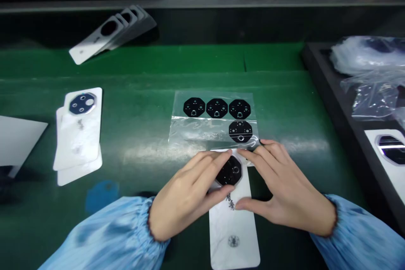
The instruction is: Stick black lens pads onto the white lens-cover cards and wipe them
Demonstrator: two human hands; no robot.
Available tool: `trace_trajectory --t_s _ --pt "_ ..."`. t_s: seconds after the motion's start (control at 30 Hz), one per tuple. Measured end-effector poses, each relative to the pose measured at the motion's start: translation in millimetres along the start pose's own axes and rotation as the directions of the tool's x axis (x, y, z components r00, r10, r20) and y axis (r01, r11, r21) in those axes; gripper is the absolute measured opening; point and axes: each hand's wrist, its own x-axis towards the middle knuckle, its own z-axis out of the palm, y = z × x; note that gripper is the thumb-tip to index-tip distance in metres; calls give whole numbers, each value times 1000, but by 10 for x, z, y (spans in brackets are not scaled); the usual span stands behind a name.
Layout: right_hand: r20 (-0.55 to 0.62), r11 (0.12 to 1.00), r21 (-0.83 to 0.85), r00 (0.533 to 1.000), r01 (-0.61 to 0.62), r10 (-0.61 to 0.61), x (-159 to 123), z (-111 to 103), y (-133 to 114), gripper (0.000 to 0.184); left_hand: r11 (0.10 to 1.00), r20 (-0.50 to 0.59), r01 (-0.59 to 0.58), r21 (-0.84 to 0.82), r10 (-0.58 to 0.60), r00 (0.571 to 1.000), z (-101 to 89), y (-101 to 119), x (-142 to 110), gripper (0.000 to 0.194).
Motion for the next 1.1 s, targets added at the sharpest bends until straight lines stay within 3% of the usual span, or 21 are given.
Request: trace_trajectory --t_s 1.1 --pt "-42 1000 9 999 11 -10 -16 21 1 76 995 7 47 86 -48 999 15 60 3 57"
